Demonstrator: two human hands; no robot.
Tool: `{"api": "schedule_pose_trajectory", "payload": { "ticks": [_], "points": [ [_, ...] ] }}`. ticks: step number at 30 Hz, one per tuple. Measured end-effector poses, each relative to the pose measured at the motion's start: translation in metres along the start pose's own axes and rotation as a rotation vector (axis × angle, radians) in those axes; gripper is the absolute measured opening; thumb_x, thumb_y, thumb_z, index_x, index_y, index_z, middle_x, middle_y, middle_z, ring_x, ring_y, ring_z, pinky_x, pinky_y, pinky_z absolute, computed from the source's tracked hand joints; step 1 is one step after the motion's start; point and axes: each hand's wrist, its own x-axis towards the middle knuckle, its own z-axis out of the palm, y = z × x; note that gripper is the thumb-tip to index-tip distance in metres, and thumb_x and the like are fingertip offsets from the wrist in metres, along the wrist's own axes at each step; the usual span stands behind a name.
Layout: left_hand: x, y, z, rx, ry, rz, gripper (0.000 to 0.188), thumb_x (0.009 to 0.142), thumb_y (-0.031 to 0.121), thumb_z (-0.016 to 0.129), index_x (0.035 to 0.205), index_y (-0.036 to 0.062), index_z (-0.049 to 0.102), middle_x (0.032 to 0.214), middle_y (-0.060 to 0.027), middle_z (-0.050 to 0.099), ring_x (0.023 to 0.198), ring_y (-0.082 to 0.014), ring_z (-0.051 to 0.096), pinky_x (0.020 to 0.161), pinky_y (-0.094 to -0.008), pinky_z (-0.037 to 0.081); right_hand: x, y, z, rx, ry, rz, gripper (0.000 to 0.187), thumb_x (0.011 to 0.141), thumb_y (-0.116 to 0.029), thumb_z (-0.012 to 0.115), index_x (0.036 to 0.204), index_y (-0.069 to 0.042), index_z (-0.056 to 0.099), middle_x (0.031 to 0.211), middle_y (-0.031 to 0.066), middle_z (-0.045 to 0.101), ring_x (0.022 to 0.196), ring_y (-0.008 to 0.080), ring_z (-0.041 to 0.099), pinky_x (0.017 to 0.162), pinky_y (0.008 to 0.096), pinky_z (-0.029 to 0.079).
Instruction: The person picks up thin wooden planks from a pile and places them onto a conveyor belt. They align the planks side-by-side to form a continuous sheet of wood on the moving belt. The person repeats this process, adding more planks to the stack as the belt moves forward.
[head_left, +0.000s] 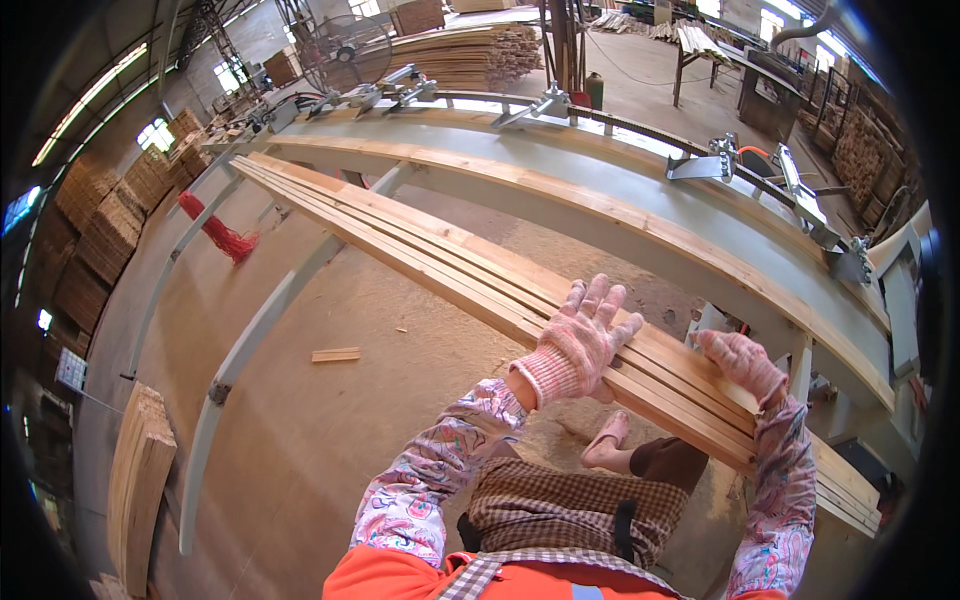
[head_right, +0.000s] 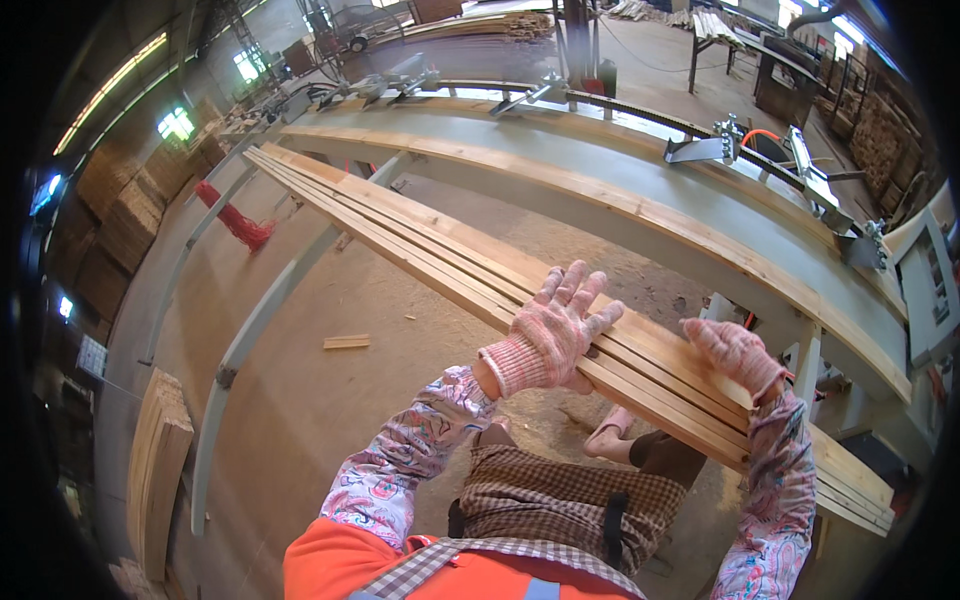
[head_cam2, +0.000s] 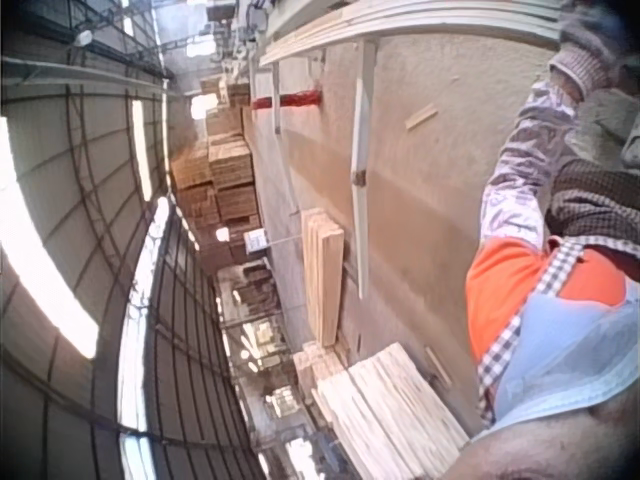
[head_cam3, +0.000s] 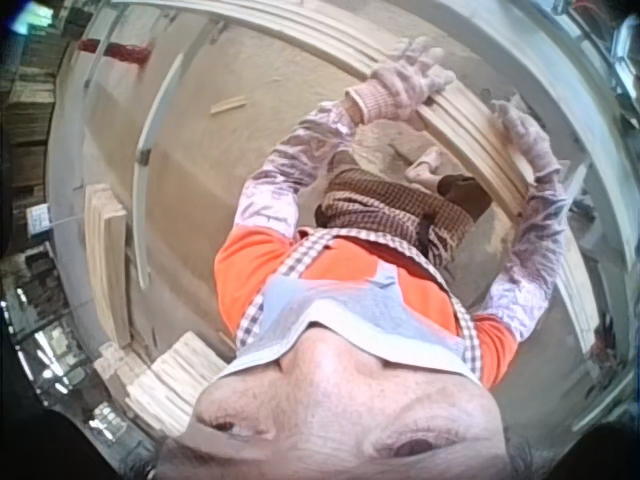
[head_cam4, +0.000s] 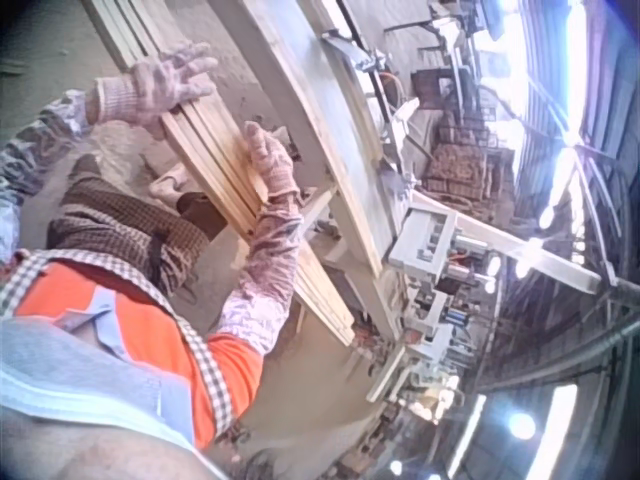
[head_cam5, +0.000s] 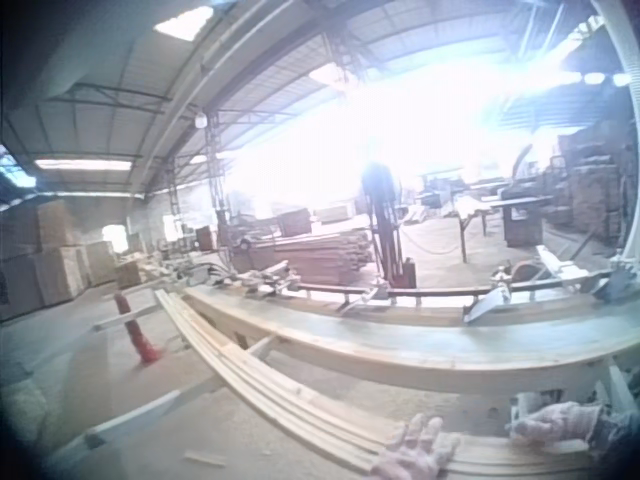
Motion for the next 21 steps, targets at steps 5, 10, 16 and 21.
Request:
{"api": "schedule_pose_trajectory", "payload": {
  "ticks": [5, 10, 16, 21],
  "points": [
    [-0.004, 0.000, -0.008, 0.038, 0.000, 0.018, 0.119, 0.069, 0.065, 0.083, 0.162, 0.0173, 0.026, 0.166, -0.0216, 0.022, 0.155, -0.0433, 0.014, 0.127, -0.0562, 0.010, -0.011, -0.014, 0.014, 0.018, 0.123, -0.016, 0.052, 0.102, -0.049, 0.057, 0.118, -0.003, 0.073, 0.096, 0.0129, 0.076, 0.097, 0.0228, 0.069, 0.086, 0.0331, 0.053],
    [0.012, 0.011, 0.009, -0.108, 0.175, 0.164, 0.116, 0.067, 0.059, 0.087, 0.159, 0.0144, 0.032, 0.157, -0.0198, 0.039, 0.148, -0.0430, 0.030, 0.124, -0.0563, 0.021, -0.052, -0.049, -0.017, -0.456, 0.203, -0.554, 0.022, 0.099, -0.012, 0.058, 0.117, -0.007, 0.070, 0.109, 0.0132, 0.069, 0.087, 0.0280, 0.070, 0.073, 0.0352, 0.058],
    [-0.010, -0.012, 0.007, -0.103, 0.332, 0.181, 0.105, 0.043, 0.030, 0.097, 0.137, 0.0090, 0.055, 0.113, -0.0133, 0.065, 0.113, -0.0368, 0.058, 0.103, -0.0475, 0.045, -0.058, -0.073, 0.024, -0.636, 0.015, -0.158, 0.058, 0.083, -0.059, 0.063, 0.121, -0.014, 0.068, 0.124, 0.0143, 0.068, 0.114, 0.0291, 0.067, 0.090, 0.0446, 0.057],
    [-0.027, -0.009, 0.019, -0.062, 0.272, 0.132, 0.112, 0.042, 0.024, 0.096, 0.143, 0.0104, 0.049, 0.124, -0.0132, 0.059, 0.119, -0.0366, 0.053, 0.106, -0.0476, 0.044, -0.142, -0.055, 0.038, -0.744, 0.212, -0.002, 0.091, 0.077, -0.068, 0.073, 0.145, -0.011, 0.052, 0.141, 0.0133, 0.056, 0.128, 0.0281, 0.055, 0.109, 0.0447, 0.040]
  ]
}}
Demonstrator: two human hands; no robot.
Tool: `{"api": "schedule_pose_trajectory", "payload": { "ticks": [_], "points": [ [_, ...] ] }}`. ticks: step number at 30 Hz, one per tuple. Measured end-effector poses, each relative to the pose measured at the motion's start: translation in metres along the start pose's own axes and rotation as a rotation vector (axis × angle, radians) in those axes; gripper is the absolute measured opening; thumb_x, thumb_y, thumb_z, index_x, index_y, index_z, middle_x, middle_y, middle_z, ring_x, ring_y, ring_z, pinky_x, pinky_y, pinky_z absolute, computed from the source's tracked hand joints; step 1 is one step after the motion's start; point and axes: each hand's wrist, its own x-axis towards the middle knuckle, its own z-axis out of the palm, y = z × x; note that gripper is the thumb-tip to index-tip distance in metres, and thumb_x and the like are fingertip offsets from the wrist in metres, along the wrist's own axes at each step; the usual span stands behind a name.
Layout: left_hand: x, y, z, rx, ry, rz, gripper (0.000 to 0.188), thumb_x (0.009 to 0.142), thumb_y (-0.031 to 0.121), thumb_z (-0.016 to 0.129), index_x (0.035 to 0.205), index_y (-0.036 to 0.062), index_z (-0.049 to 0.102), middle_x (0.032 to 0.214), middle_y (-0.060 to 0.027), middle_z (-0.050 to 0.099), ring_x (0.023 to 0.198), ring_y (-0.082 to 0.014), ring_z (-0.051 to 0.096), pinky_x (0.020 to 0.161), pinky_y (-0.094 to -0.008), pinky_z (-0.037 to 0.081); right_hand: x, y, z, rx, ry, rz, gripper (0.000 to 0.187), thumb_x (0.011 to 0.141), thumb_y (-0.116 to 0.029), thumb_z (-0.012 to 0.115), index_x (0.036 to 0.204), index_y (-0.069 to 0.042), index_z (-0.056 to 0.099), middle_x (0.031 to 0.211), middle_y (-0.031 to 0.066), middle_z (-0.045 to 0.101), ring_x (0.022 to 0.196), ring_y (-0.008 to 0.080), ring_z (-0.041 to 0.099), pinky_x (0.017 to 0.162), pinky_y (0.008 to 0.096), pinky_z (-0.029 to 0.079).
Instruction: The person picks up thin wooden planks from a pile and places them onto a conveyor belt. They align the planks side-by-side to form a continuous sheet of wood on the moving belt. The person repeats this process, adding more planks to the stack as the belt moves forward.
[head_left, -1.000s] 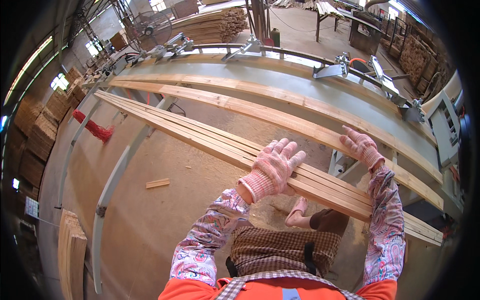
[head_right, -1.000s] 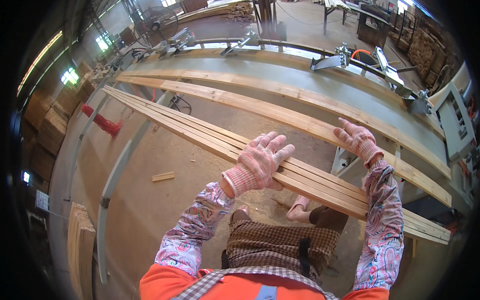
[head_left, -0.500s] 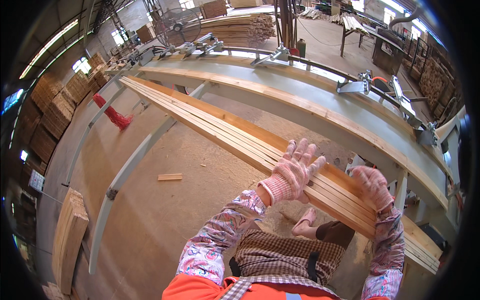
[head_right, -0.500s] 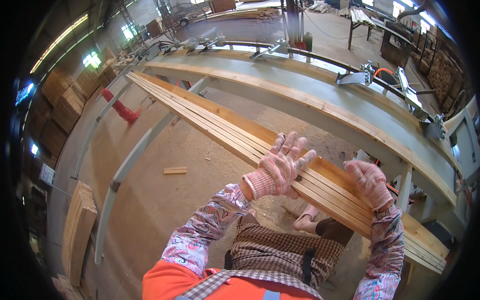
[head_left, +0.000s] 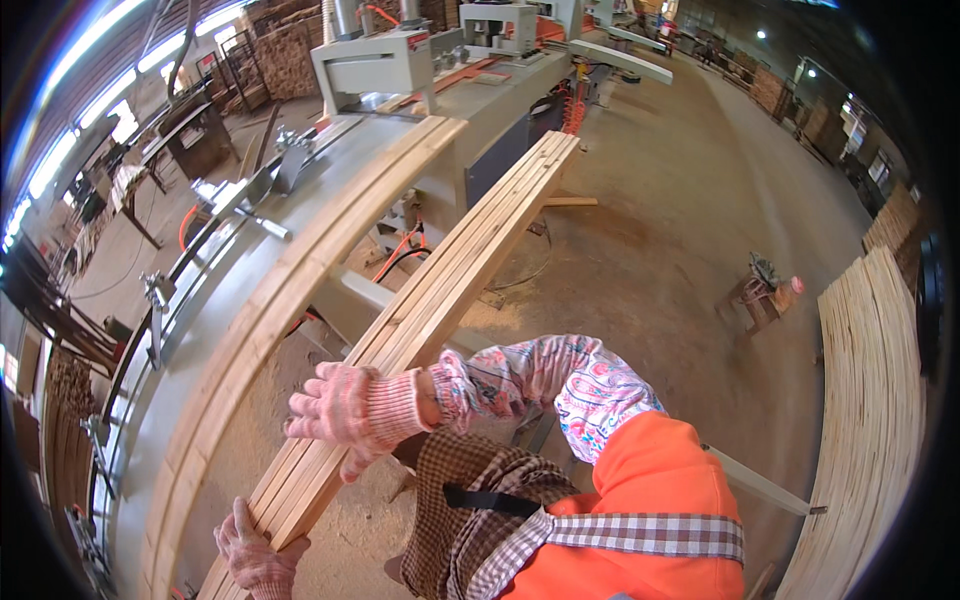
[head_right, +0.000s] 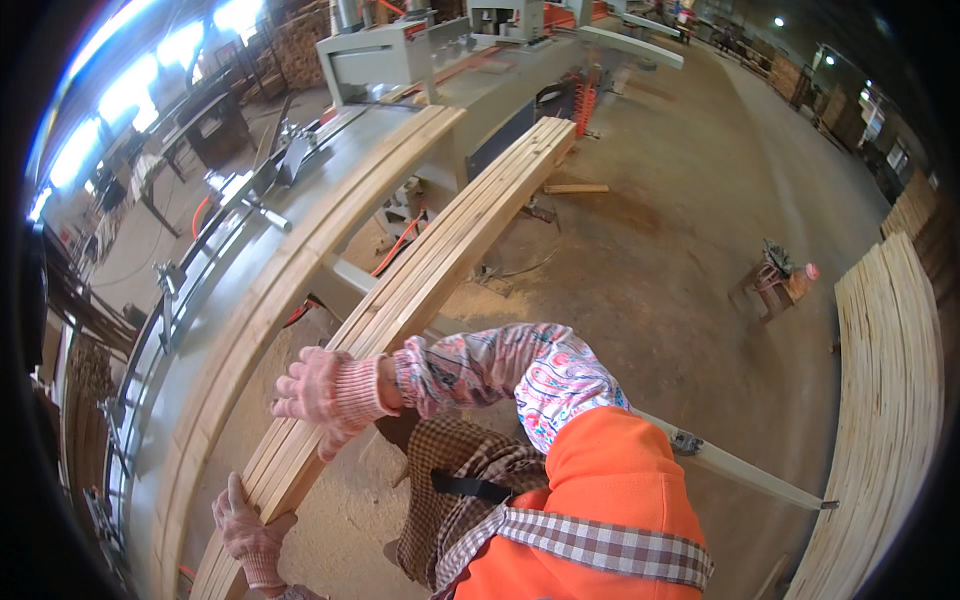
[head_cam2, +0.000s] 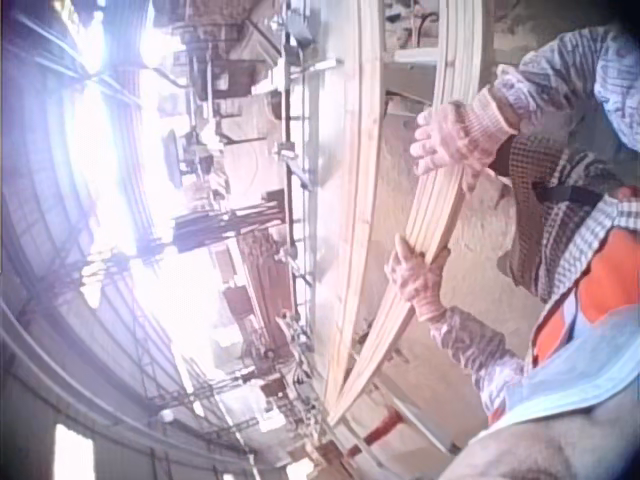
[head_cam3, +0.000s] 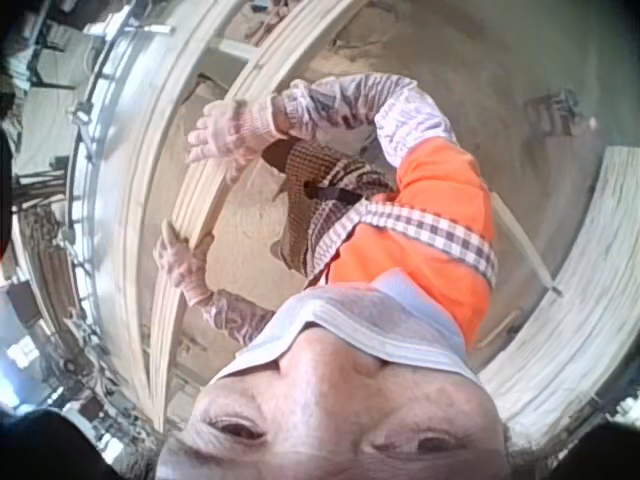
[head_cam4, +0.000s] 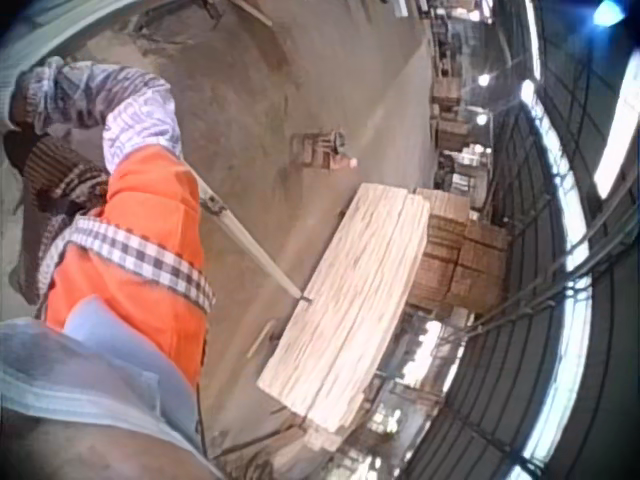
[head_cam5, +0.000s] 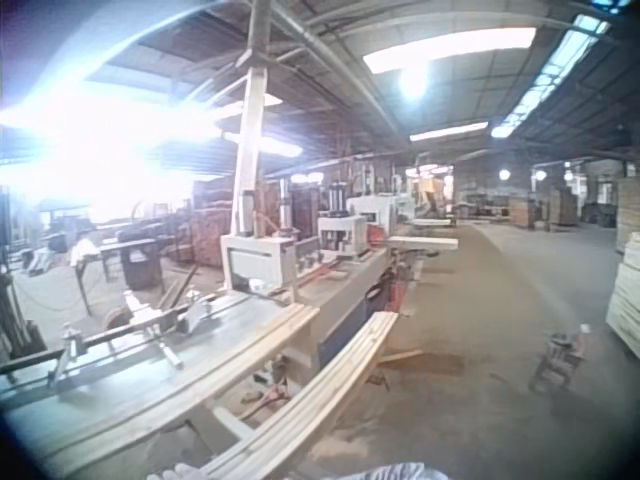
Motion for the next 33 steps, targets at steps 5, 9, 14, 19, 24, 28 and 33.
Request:
{"api": "schedule_pose_trajectory", "payload": {
  "ticks": [5, 9, 14, 19, 24, 28, 33],
  "points": [
    [0.030, 0.006, 0.016, -0.018, -0.073, -0.058, 0.116, 0.041, 0.019, 0.097, 0.146, 0.0102, 0.046, 0.126, -0.0116, 0.056, 0.122, -0.0364, 0.050, 0.107, -0.0457, 0.043, -0.026, 0.044, 0.023, -0.070, 0.109, 0.138, 0.095, 0.075, -0.073, 0.074, 0.145, -0.012, 0.054, 0.137, 0.0123, 0.058, 0.126, 0.0263, 0.054, 0.107, 0.0419, 0.039],
    [0.035, -0.005, 0.013, -0.011, -0.099, -0.030, 0.109, 0.046, 0.022, 0.095, 0.144, 0.0093, 0.048, 0.125, -0.0112, 0.056, 0.122, -0.0361, 0.050, 0.106, -0.0450, 0.044, -0.016, 0.048, 0.019, -0.035, 0.095, 0.121, 0.094, 0.073, -0.073, 0.076, 0.143, -0.013, 0.056, 0.128, 0.0119, 0.064, 0.120, 0.0265, 0.059, 0.105, 0.0419, 0.040],
    [0.056, -0.045, 0.010, -0.217, -0.045, 0.286, 0.063, 0.077, 0.021, 0.080, 0.133, 0.0074, 0.058, 0.123, -0.0124, 0.065, 0.105, -0.0349, 0.063, 0.089, -0.0416, 0.055, -0.012, 0.055, 0.022, -0.046, 0.136, 0.133, 0.095, 0.072, -0.074, 0.075, 0.141, -0.012, 0.056, 0.124, 0.0099, 0.064, 0.118, 0.0256, 0.059, 0.106, 0.0411, 0.039],
    [0.118, -0.076, 0.027, -0.023, -0.120, 0.439, 0.055, 0.083, 0.027, 0.078, 0.130, 0.0059, 0.059, 0.127, -0.0150, 0.064, 0.112, -0.0365, 0.063, 0.092, -0.0425, 0.054, -0.007, 0.053, 0.024, -0.031, 0.148, 0.118, 0.098, 0.072, -0.077, 0.070, 0.143, -0.012, 0.055, 0.123, 0.0086, 0.063, 0.117, 0.0259, 0.058, 0.111, 0.0449, 0.036],
    [0.180, -0.012, 0.046, 0.269, -0.302, -0.034, 0.092, 0.069, 0.046, 0.088, 0.145, 0.0124, 0.047, 0.134, -0.0104, 0.056, 0.122, -0.0301, 0.058, 0.098, -0.0408, 0.052, 0.002, 0.061, 0.029, -0.040, 0.158, 0.086, 0.095, 0.074, -0.078, 0.069, 0.141, -0.012, 0.057, 0.124, 0.0094, 0.063, 0.117, 0.0257, 0.058, 0.110, 0.0454, 0.036],
    [0.196, 0.001, 0.054, 0.531, -0.411, -0.029, 0.098, 0.064, 0.055, 0.089, 0.141, 0.0119, 0.045, 0.128, -0.0090, 0.056, 0.119, -0.0271, 0.059, 0.094, -0.0391, 0.052, 0.001, 0.063, 0.030, 0.065, 0.248, 0.069, 0.095, 0.068, -0.073, 0.075, 0.137, -0.010, 0.058, 0.110, 0.0087, 0.060, 0.106, 0.0255, 0.056, 0.103, 0.0436, 0.039],
    [0.207, -0.015, 0.077, 0.537, -0.445, -0.052, 0.085, 0.070, 0.054, 0.085, 0.133, 0.0116, 0.047, 0.123, -0.0094, 0.061, 0.112, -0.0287, 0.064, 0.089, -0.0430, 0.054, 0.000, 0.065, 0.028, 0.100, 0.258, 0.075, 0.096, 0.072, -0.076, 0.069, 0.138, -0.007, 0.059, 0.121, 0.0139, 0.060, 0.113, 0.0293, 0.057, 0.107, 0.0464, 0.038]
  ]
}}
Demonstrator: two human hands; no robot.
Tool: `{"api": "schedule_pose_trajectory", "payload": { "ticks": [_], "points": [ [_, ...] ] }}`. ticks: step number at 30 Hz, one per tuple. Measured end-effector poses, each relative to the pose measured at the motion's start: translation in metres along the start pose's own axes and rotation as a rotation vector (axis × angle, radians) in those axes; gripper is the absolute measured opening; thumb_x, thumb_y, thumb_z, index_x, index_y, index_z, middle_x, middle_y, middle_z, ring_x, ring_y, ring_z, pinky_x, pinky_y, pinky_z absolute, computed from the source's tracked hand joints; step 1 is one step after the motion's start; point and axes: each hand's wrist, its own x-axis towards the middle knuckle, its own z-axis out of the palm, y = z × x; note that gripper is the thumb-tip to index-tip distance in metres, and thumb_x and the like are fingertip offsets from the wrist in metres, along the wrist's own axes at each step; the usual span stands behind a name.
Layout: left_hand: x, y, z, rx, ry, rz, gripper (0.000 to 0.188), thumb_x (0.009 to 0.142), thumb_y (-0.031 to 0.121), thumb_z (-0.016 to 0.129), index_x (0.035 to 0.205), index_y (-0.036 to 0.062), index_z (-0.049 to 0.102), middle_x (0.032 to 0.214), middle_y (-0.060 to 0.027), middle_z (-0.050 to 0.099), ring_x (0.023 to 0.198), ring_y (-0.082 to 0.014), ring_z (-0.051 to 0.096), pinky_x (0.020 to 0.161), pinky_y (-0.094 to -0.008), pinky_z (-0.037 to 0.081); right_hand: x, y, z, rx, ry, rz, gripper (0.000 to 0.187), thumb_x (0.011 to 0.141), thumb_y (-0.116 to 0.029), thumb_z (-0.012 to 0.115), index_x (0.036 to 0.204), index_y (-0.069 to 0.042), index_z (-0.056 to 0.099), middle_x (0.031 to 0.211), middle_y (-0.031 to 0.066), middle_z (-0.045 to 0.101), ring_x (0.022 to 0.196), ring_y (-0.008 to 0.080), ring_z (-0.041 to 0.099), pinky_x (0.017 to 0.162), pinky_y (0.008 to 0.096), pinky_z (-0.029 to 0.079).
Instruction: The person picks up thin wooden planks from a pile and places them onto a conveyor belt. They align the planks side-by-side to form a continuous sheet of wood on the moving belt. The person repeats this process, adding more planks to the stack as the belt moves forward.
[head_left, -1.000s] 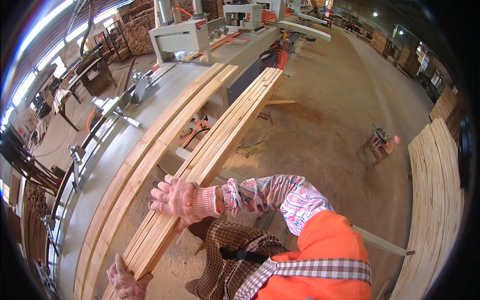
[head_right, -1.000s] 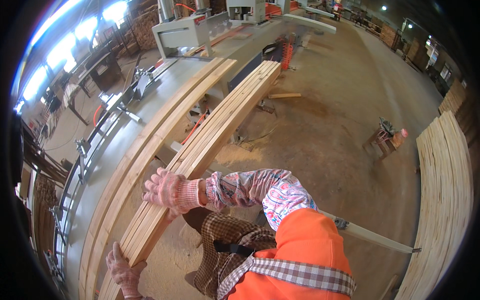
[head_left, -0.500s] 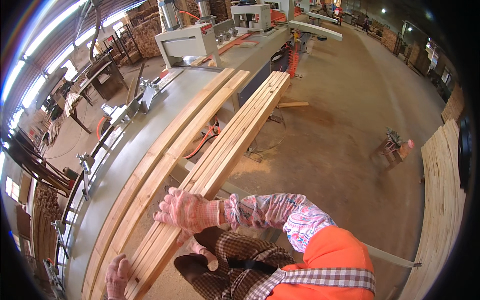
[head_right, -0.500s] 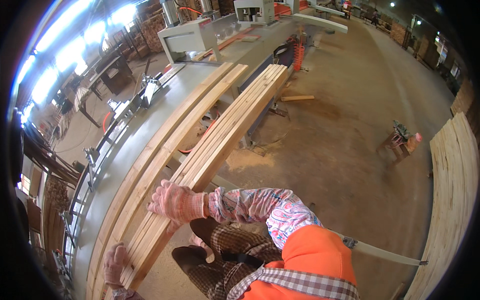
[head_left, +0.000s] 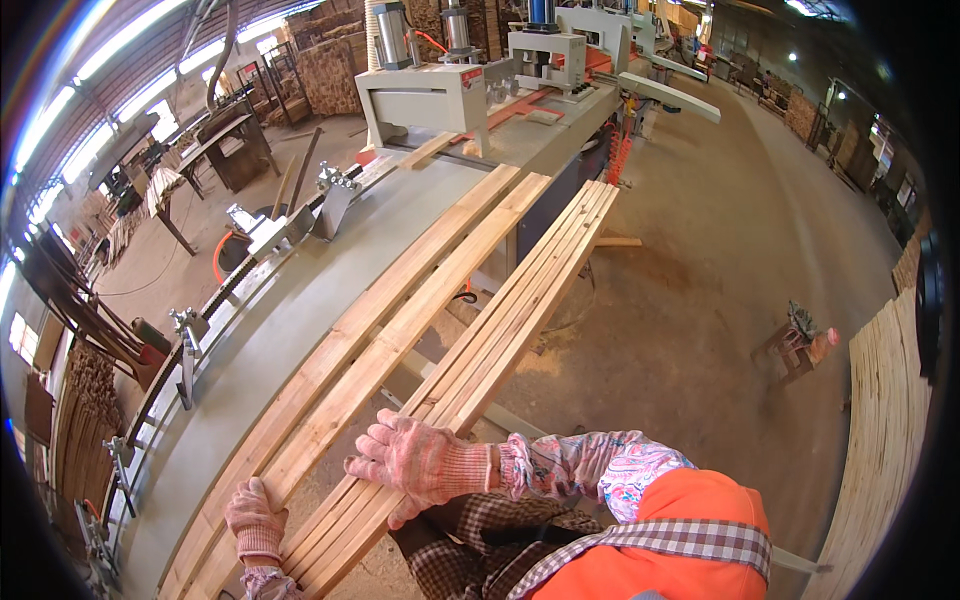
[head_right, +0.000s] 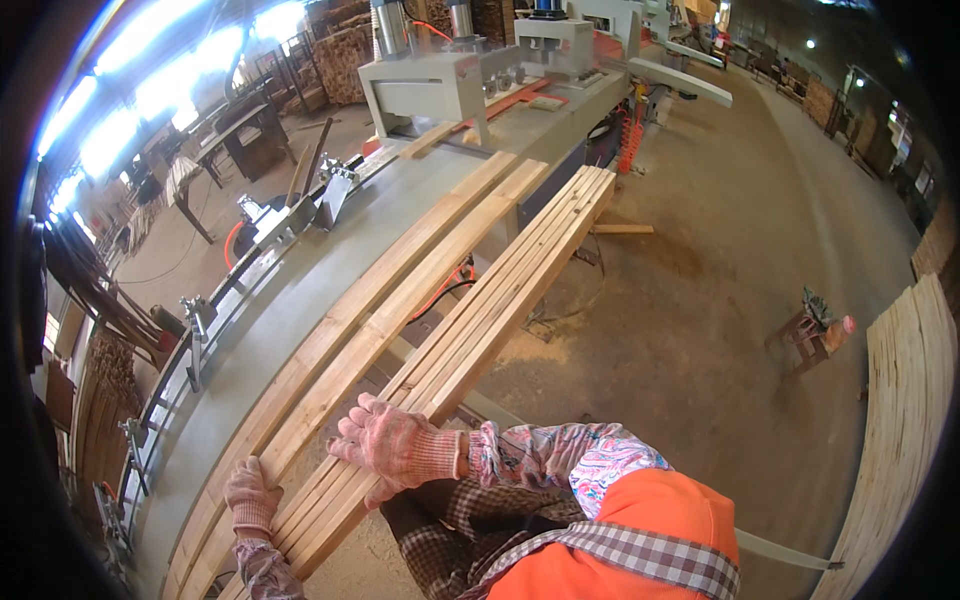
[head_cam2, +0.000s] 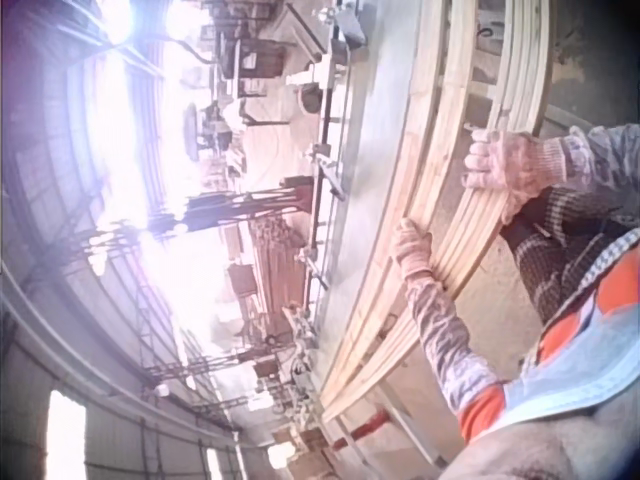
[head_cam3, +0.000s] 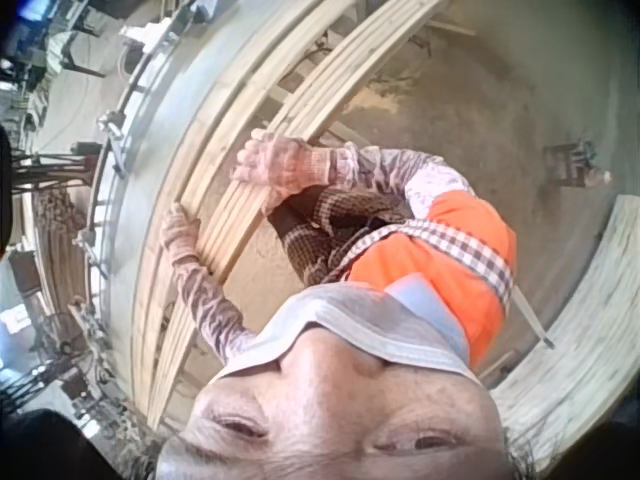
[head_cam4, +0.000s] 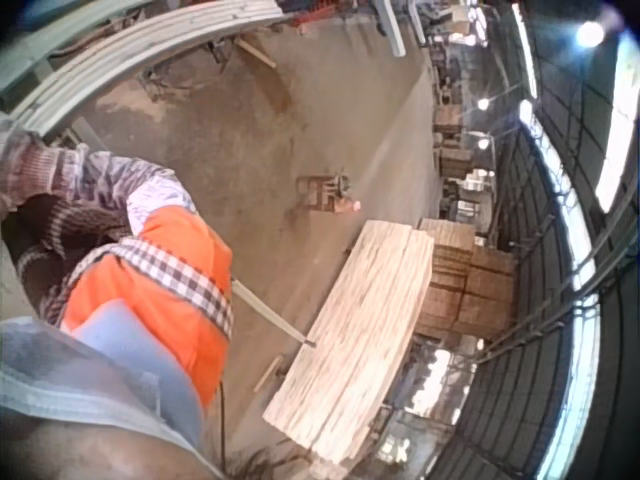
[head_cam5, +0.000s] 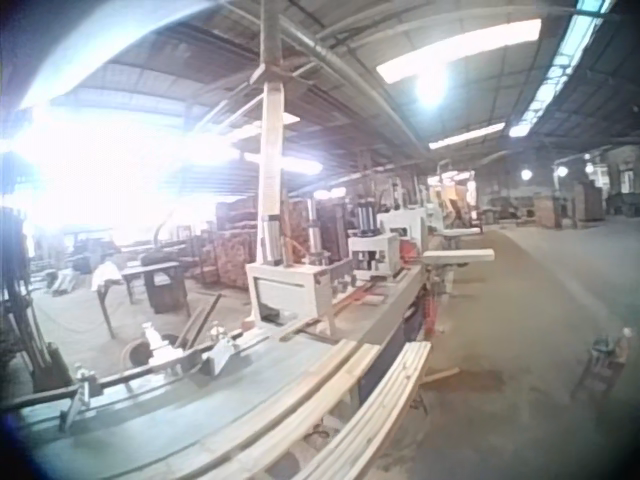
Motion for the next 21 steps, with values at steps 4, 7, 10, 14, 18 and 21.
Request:
{"api": "schedule_pose_trajectory", "payload": {
  "ticks": [4, 7, 10, 14, 18, 21],
  "points": [
    [-0.008, -0.014, -0.002, -0.231, 0.080, 0.179, 0.077, 0.075, 0.054, 0.081, 0.129, 0.0067, 0.054, 0.120, -0.0147, 0.067, 0.107, -0.0322, 0.068, 0.086, -0.0458, 0.055, -0.003, 0.001, 0.004, 0.042, 0.048, -0.004, 0.095, 0.077, -0.079, 0.061, 0.139, -0.007, 0.058, 0.130, 0.0182, 0.058, 0.123, 0.0341, 0.054, 0.114, 0.0513, 0.035],
    [-0.022, -0.044, -0.004, -0.646, -0.150, 0.255, 0.063, 0.084, 0.060, 0.072, 0.121, 0.0090, 0.066, 0.104, -0.0177, 0.074, 0.093, -0.0346, 0.072, 0.083, -0.0464, 0.056, -0.004, 0.002, 0.022, 0.079, 0.229, -0.028, 0.093, 0.083, -0.081, 0.053, 0.143, -0.010, 0.054, 0.148, 0.0234, 0.047, 0.140, 0.0401, 0.044, 0.120, 0.0552, 0.030],
    [-0.047, -0.055, -0.005, -0.539, 0.186, 0.648, 0.032, 0.097, 0.036, 0.056, 0.097, 0.0051, 0.064, 0.086, -0.0221, 0.070, 0.085, -0.0397, 0.069, 0.070, -0.0503, 0.053, -0.005, 0.000, 0.027, 0.061, 0.356, 0.047, 0.085, 0.090, -0.076, 0.049, 0.143, -0.010, 0.056, 0.152, 0.0263, 0.045, 0.143, 0.0436, 0.041, 0.120, 0.0544, 0.031],
    [-0.052, -0.046, 0.007, -0.580, 0.220, 0.739, 0.035, 0.102, 0.035, 0.047, 0.093, 0.0055, 0.061, 0.083, -0.0216, 0.068, 0.082, -0.0406, 0.068, 0.070, -0.0507, 0.053, -0.009, -0.004, 0.021, -0.039, 0.391, 0.121, 0.078, 0.094, -0.071, 0.047, 0.141, -0.009, 0.058, 0.148, 0.0264, 0.049, 0.138, 0.0442, 0.047, 0.119, 0.0538, 0.032],
    [-0.032, -0.056, 0.006, -0.448, 0.094, 0.813, 0.041, 0.100, 0.046, 0.050, 0.108, 0.0091, 0.064, 0.095, -0.0176, 0.071, 0.089, -0.0388, 0.069, 0.078, -0.0478, 0.055, -0.009, -0.009, 0.023, -0.107, 0.314, 0.172, 0.072, 0.096, -0.068, 0.049, 0.133, -0.008, 0.064, 0.141, 0.0229, 0.057, 0.135, 0.0407, 0.050, 0.118, 0.0520, 0.034],
    [0.008, -0.057, -0.011, -0.644, 0.060, 0.602, 0.073, 0.086, 0.066, 0.066, 0.133, 0.0097, 0.060, 0.116, -0.0148, 0.071, 0.101, -0.0339, 0.070, 0.087, -0.0412, 0.056, -0.008, -0.007, 0.025, -0.108, 0.304, 0.201, 0.069, 0.096, -0.067, 0.050, 0.130, -0.009, 0.067, 0.140, 0.0214, 0.059, 0.135, 0.0388, 0.051, 0.118, 0.0502, 0.035]
  ]
}}
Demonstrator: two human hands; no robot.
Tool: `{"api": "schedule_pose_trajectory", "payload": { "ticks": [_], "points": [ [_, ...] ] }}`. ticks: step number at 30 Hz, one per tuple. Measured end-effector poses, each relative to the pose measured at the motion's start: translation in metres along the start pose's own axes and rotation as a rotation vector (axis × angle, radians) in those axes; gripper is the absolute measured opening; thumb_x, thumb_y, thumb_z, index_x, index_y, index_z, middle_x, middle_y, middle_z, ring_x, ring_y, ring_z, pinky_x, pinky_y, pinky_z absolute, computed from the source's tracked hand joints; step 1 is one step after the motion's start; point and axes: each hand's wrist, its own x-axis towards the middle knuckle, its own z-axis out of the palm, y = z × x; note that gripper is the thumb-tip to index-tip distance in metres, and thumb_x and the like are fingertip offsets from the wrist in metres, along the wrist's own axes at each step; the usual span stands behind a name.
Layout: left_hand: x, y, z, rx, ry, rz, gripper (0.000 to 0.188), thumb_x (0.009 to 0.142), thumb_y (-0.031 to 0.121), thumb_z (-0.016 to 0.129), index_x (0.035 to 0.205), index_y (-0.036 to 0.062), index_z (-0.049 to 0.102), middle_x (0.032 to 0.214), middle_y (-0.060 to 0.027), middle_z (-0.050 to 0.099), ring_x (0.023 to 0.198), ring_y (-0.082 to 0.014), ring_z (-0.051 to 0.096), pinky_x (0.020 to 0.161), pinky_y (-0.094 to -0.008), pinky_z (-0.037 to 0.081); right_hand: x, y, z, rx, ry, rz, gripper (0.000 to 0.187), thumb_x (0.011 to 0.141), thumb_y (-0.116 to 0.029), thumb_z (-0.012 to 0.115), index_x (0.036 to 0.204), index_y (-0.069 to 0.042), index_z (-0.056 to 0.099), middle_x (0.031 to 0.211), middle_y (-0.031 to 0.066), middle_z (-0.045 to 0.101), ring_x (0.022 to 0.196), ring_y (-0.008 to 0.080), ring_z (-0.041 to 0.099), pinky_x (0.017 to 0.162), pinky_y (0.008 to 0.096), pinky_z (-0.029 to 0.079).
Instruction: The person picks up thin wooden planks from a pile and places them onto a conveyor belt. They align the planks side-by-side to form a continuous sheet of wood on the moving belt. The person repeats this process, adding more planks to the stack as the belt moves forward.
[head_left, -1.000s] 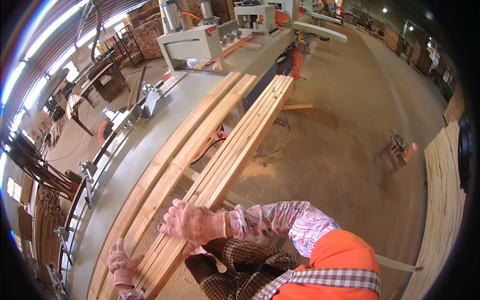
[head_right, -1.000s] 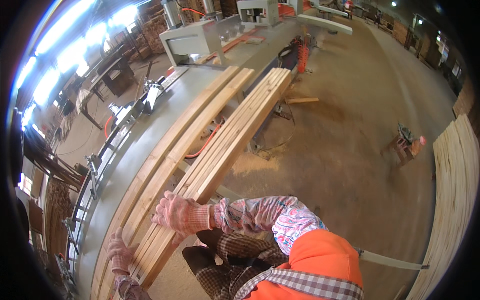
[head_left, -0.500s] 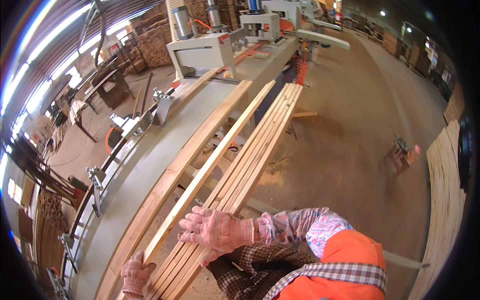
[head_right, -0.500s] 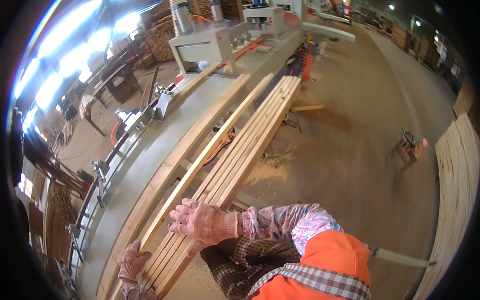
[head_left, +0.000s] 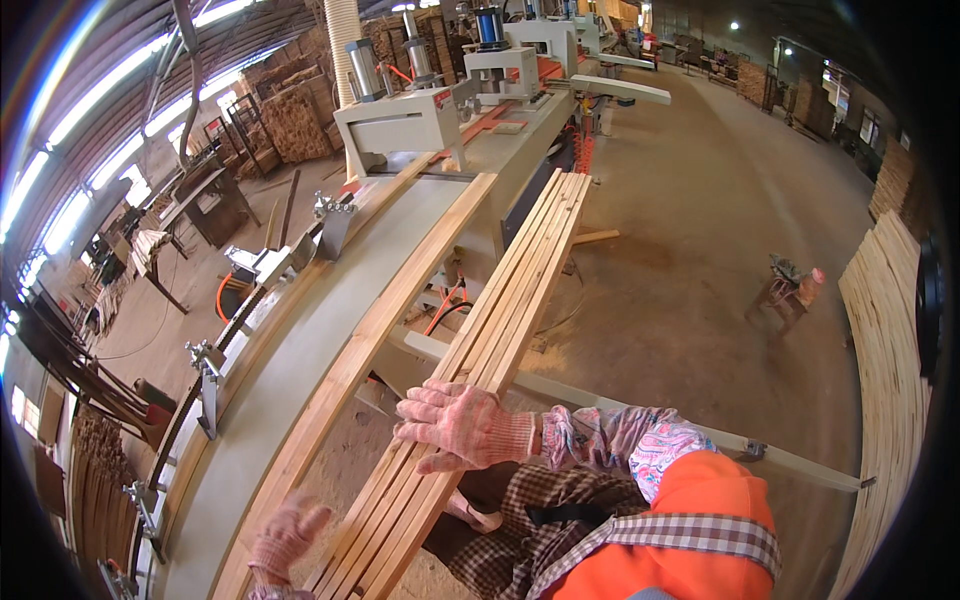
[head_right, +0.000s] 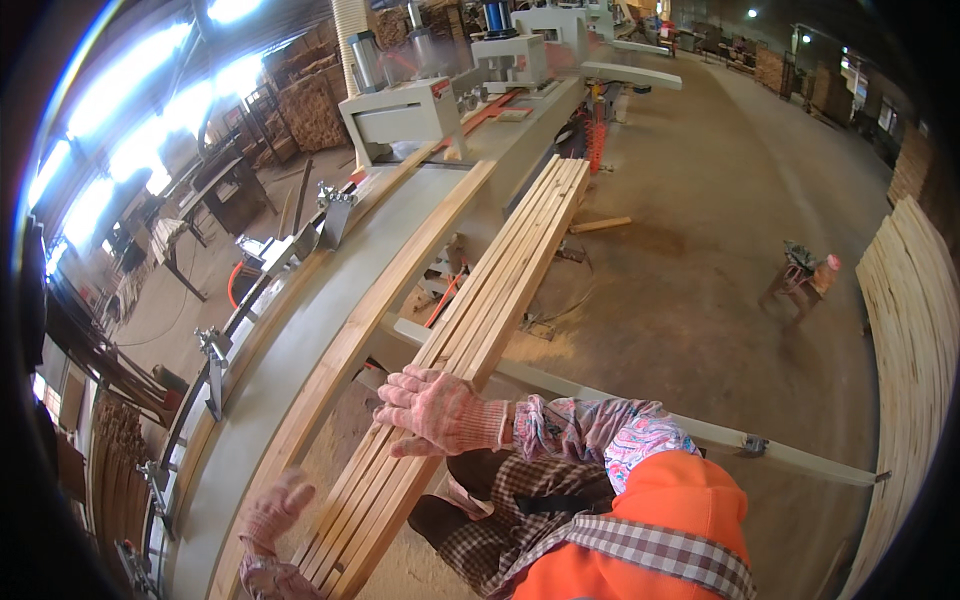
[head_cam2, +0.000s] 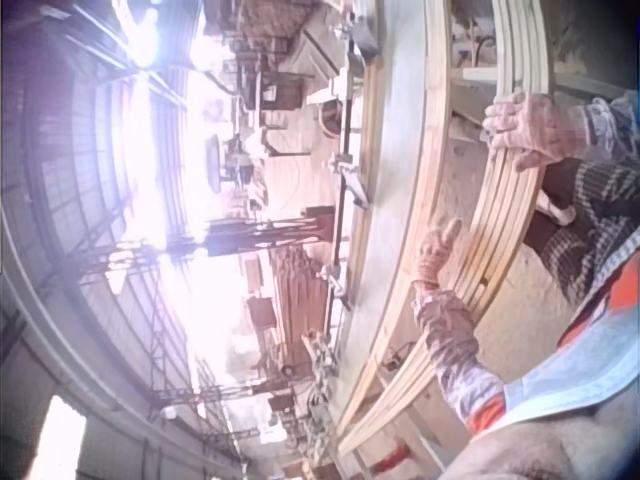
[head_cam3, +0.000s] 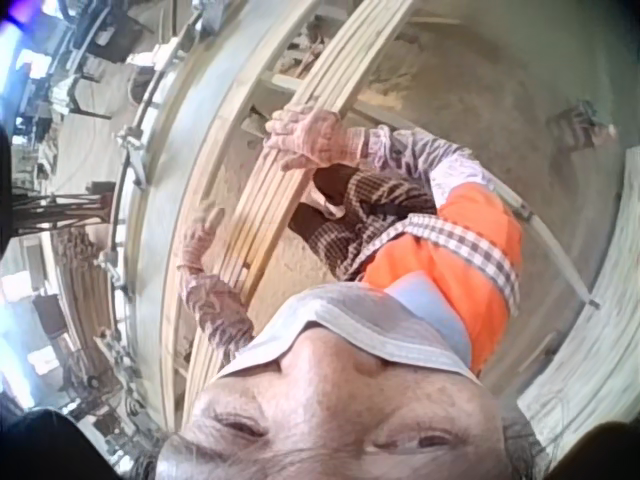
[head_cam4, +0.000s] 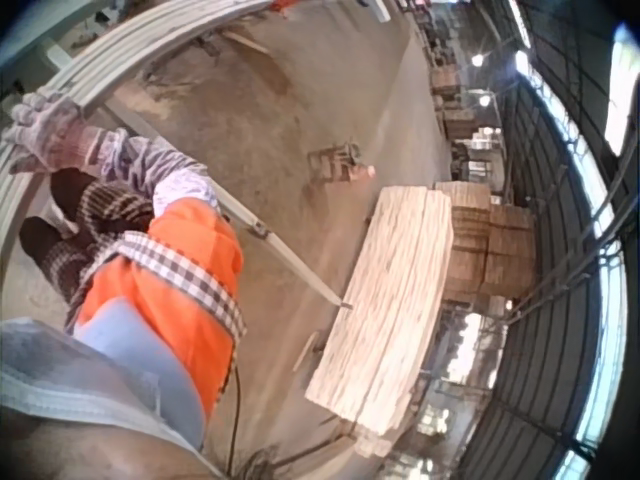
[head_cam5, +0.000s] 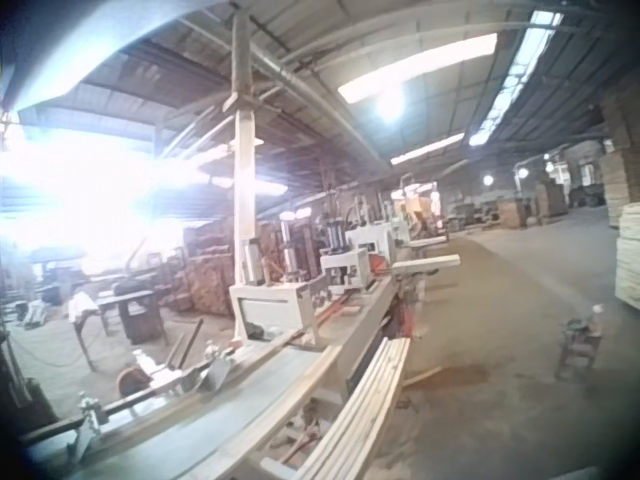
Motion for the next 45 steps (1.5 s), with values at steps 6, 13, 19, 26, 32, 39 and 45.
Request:
{"api": "schedule_pose_trajectory", "payload": {
  "ticks": [6, 13, 19, 26, 32, 39, 45],
  "points": [
    [0.053, -0.040, 0.027, 0.633, 0.153, -0.412, 0.079, 0.081, 0.052, 0.078, 0.141, 0.0158, 0.044, 0.127, -0.0121, 0.063, 0.108, -0.0353, 0.067, 0.090, -0.0430, 0.056, 0.006, -0.006, 0.005, 0.014, 0.006, -0.026, 0.066, 0.096, -0.065, 0.052, 0.129, -0.010, 0.068, 0.140, 0.0206, 0.059, 0.135, 0.0371, 0.052, 0.118, 0.0489, 0.035],
    [0.009, 0.017, -0.033, -0.158, -0.170, -0.392, 0.054, 0.081, 0.048, 0.074, 0.121, 0.0115, 0.070, 0.099, -0.0111, 0.075, 0.091, -0.0258, 0.071, 0.082, -0.0395, 0.055, 0.000, -0.001, 0.004, 0.025, 0.017, -0.017, 0.063, 0.095, -0.062, 0.056, 0.127, -0.009, 0.068, 0.138, 0.0200, 0.060, 0.135, 0.0363, 0.052, 0.119, 0.0497, 0.035],
    [-0.035, 0.034, -0.009, -0.056, -0.046, -0.381, 0.050, 0.098, 0.053, 0.052, 0.106, 0.0104, 0.076, 0.089, -0.0140, 0.074, 0.080, -0.0231, 0.069, 0.079, -0.0372, 0.054, 0.000, -0.002, 0.004, 0.120, 0.080, -0.050, 0.060, 0.093, -0.058, 0.062, 0.125, -0.007, 0.069, 0.137, 0.0207, 0.060, 0.133, 0.0361, 0.053, 0.117, 0.0501, 0.036],
    [-0.001, 0.085, -0.035, -0.162, -0.426, -0.471, 0.052, 0.100, 0.052, 0.053, 0.123, 0.0072, 0.067, 0.107, -0.0108, 0.074, 0.093, -0.0257, 0.068, 0.084, -0.0395, 0.054, -0.005, 0.007, 0.010, 0.171, 0.106, -0.081, 0.057, 0.095, -0.055, 0.060, 0.128, -0.009, 0.068, 0.140, 0.0218, 0.058, 0.134, 0.0365, 0.052, 0.118, 0.0514, 0.034],
    [0.052, 0.108, -0.017, -1.138, -0.599, -0.471, 0.051, 0.088, 0.022, 0.074, 0.135, 0.0076, 0.060, 0.120, -0.0095, 0.070, 0.105, -0.0235, 0.068, 0.094, -0.0428, 0.055, -0.004, 0.006, 0.018, 0.206, 0.090, -0.086, 0.057, 0.095, -0.055, 0.058, 0.128, -0.010, 0.068, 0.142, 0.0225, 0.057, 0.134, 0.0374, 0.052, 0.116, 0.0509, 0.034],
    [0.055, 0.110, -0.010, -1.117, -0.501, -0.517, 0.057, 0.080, 0.015, 0.077, 0.134, 0.0040, 0.061, 0.115, -0.0134, 0.072, 0.101, -0.0261, 0.071, 0.091, -0.0427, 0.058, -0.005, 0.009, 0.024, 0.233, 0.055, -0.088, 0.058, 0.096, -0.055, 0.058, 0.129, -0.008, 0.067, 0.144, 0.0230, 0.055, 0.135, 0.0372, 0.051, 0.117, 0.0496, 0.033],
    [0.080, 0.107, -0.011, -1.073, -0.756, -0.367, 0.061, 0.082, 0.016, 0.077, 0.138, 0.0018, 0.057, 0.121, -0.0147, 0.069, 0.107, -0.0265, 0.069, 0.094, -0.0423, 0.057, -0.006, 0.009, 0.028, 0.261, 0.117, -0.101, 0.057, 0.095, -0.054, 0.059, 0.128, -0.008, 0.067, 0.144, 0.0236, 0.054, 0.135, 0.0383, 0.051, 0.118, 0.0488, 0.032]
  ]
}}
